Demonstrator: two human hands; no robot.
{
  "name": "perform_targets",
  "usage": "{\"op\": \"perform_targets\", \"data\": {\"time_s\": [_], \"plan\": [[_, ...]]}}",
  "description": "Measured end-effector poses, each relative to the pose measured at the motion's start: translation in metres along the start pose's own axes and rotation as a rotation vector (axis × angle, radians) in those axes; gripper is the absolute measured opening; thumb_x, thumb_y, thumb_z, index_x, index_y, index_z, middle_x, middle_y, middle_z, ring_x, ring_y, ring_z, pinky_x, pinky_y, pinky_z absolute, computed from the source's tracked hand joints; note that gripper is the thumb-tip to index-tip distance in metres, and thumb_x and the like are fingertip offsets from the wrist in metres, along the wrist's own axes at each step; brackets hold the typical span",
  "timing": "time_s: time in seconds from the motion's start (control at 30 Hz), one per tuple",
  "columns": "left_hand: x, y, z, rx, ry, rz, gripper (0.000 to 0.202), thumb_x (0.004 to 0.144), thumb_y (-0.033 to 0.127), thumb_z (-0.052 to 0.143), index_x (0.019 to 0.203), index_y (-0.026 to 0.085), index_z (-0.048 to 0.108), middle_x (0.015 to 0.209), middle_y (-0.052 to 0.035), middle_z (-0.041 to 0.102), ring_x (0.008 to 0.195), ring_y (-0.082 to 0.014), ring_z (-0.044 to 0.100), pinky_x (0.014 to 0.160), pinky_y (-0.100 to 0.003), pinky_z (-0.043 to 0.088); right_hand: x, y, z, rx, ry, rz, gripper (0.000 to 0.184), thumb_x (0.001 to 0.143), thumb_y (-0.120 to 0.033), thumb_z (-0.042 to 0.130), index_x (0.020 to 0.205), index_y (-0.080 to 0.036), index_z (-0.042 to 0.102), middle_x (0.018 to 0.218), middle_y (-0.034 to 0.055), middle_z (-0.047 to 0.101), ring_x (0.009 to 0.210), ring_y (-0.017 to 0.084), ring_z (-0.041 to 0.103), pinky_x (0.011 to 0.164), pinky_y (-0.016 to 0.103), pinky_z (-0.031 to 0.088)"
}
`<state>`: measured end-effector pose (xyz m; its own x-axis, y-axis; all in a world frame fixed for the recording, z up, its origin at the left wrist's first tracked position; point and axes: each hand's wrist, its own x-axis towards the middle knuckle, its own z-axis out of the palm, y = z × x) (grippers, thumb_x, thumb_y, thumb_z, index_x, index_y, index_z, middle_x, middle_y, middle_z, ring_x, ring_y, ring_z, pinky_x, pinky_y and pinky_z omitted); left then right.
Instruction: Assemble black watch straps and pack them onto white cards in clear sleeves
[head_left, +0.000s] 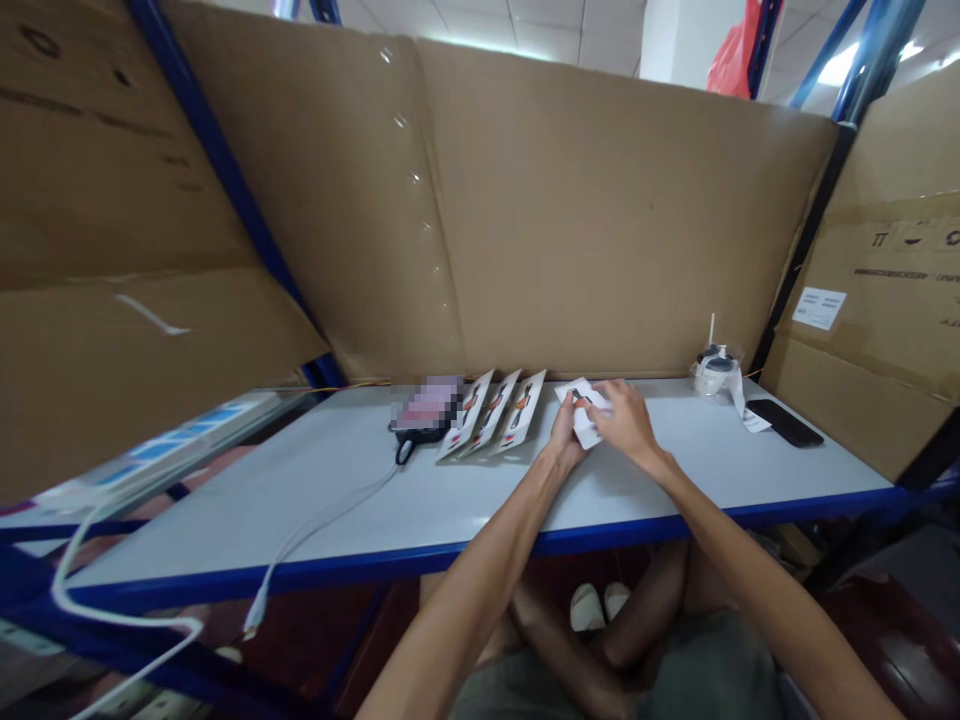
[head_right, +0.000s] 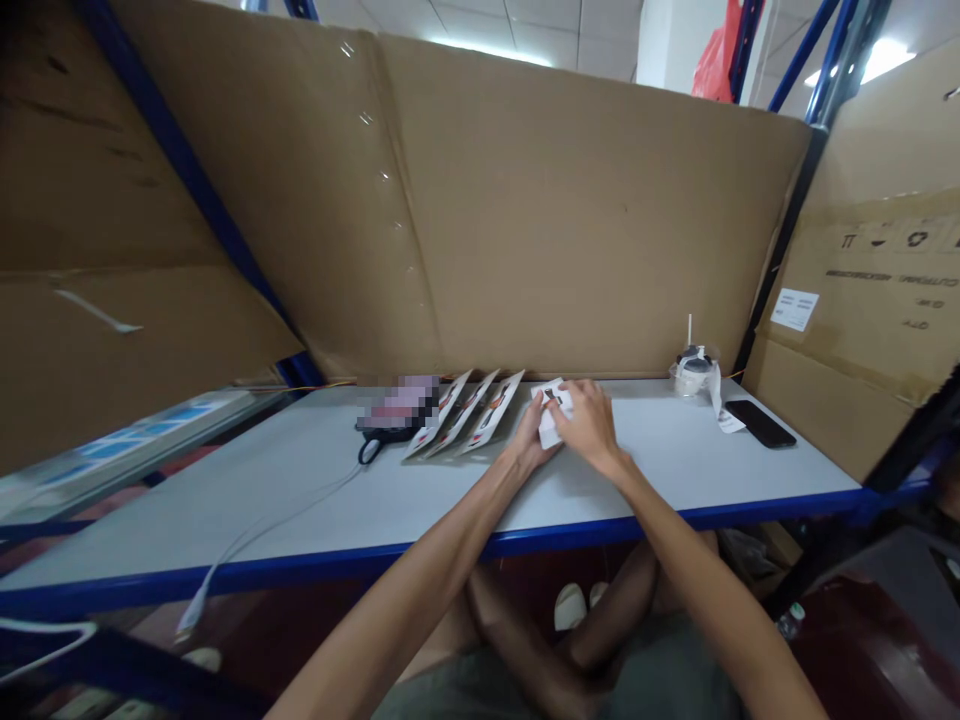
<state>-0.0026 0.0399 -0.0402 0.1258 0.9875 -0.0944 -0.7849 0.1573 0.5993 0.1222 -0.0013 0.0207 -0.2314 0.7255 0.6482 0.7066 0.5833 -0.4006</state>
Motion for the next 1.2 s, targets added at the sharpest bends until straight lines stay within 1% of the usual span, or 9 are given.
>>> {"op": "perform_targets", "data": {"time_s": [0.1, 0.2, 0.33, 0.43, 0.57, 0.73, 0.8, 1.0, 1.2], "plan": [[-0.007, 0.002, 0.007, 0.078, 0.072, -0.038, 0.047, 0.094, 0.06, 0.061, 0.089, 0.014, 0.068, 0.071, -0.0071, 0.073, 0.066, -0.0215, 0.073, 0.073, -0.035, 0.06, 0.023, 0.036, -0.004, 0.236, -0.081, 0.252, 0.018, 0.097, -0.031, 0.059, 0.094, -0.017, 0.07, 0.097, 0.0079, 0.075, 0.088, 0.02, 0.068, 0.08, 0.029, 0.05], [-0.015, -0.004, 0.013, 0.221, 0.047, 0.053, 0.052, 0.092, 0.064, 0.063, 0.094, 0.013, 0.07, 0.075, -0.0086, 0.076, 0.066, -0.0211, 0.073, 0.069, -0.032, 0.06, 0.034, 0.066, -0.002, 0.479, -0.389, 0.481, 0.041, 0.105, -0.042, 0.049, 0.077, -0.016, 0.065, 0.069, 0.0033, 0.069, 0.056, 0.013, 0.06, 0.054, 0.023, 0.042], [-0.017, -0.012, 0.013, 0.405, 0.008, 0.125, 0.058, 0.087, 0.066, 0.068, 0.101, 0.01, 0.072, 0.077, -0.0113, 0.077, 0.066, -0.0237, 0.074, 0.066, -0.032, 0.059, 0.024, 0.084, 0.018, 0.736, -0.685, 0.558, 0.047, 0.097, -0.056, 0.063, 0.071, -0.016, 0.062, 0.051, -0.0025, 0.057, 0.042, 0.009, 0.048, 0.041, 0.019, 0.029], [-0.013, -0.013, 0.009, 0.457, 0.004, 0.131, 0.061, 0.086, 0.068, 0.069, 0.1, 0.009, 0.072, 0.075, -0.0122, 0.076, 0.068, -0.0257, 0.075, 0.065, -0.033, 0.058, 0.016, 0.088, 0.032, 0.862, -0.661, 0.599, 0.045, 0.096, -0.055, 0.066, 0.074, -0.016, 0.064, 0.048, -0.0038, 0.056, 0.039, 0.009, 0.045, 0.038, 0.019, 0.028], [-0.007, -0.011, 0.002, 0.597, 0.065, 0.173, 0.057, 0.085, 0.067, 0.069, 0.095, 0.01, 0.072, 0.073, -0.0105, 0.075, 0.07, -0.0257, 0.074, 0.063, -0.03, 0.054, 0.012, 0.088, 0.036, 0.947, -0.553, 0.667, 0.034, 0.101, -0.037, 0.06, 0.078, -0.013, 0.068, 0.056, -0.0004, 0.065, 0.046, 0.01, 0.054, 0.044, 0.018, 0.038], [-0.005, -0.008, -0.001, 0.854, 0.299, 0.448, 0.016, 0.085, 0.031, 0.076, 0.082, 0.017, 0.07, 0.076, -0.0069, 0.074, 0.086, -0.0257, 0.072, 0.076, -0.027, 0.047, 0.01, 0.082, 0.034, 0.942, -0.52, 0.713, 0.032, 0.098, -0.024, 0.059, 0.069, -0.013, 0.065, 0.052, -0.0004, 0.063, 0.044, 0.01, 0.053, 0.044, 0.019, 0.038], [-0.008, -0.007, 0.0, 0.961, 0.328, 0.546, 0.006, 0.084, 0.023, 0.075, 0.086, 0.019, 0.071, 0.079, -0.0062, 0.074, 0.09, -0.0267, 0.07, 0.08, -0.028, 0.045, 0.009, 0.079, 0.034, 0.957, -0.469, 0.729, 0.03, 0.095, -0.023, 0.06, 0.067, -0.014, 0.064, 0.052, -0.0002, 0.063, 0.044, 0.01, 0.054, 0.045, 0.02, 0.04], [-0.026, -0.003, 0.007, 1.215, 0.352, 0.597, 0.03, 0.083, 0.031, 0.077, 0.11, 0.021, 0.07, 0.054, 0.0013, 0.055, 0.085, -0.0302, 0.068, 0.082, -0.029, 0.041, 0.009, 0.08, 0.04, 0.834, -0.318, 0.757, 0.028, 0.089, -0.021, 0.06, 0.062, -0.016, 0.064, 0.048, 0.0002, 0.062, 0.042, 0.013, 0.055, 0.042, 0.021, 0.042], [-0.037, -0.003, 0.02, 1.216, 0.335, 0.639, 0.033, 0.086, 0.025, 0.073, 0.119, 0.024, 0.07, 0.056, 0.0027, 0.052, 0.083, -0.0281, 0.066, 0.083, -0.027, 0.038, 0.008, 0.083, 0.047, 0.704, -0.307, 0.656, 0.027, 0.089, -0.026, 0.062, 0.063, -0.018, 0.065, 0.047, -0.001, 0.062, 0.038, 0.012, 0.056, 0.037, 0.019, 0.04]]}}
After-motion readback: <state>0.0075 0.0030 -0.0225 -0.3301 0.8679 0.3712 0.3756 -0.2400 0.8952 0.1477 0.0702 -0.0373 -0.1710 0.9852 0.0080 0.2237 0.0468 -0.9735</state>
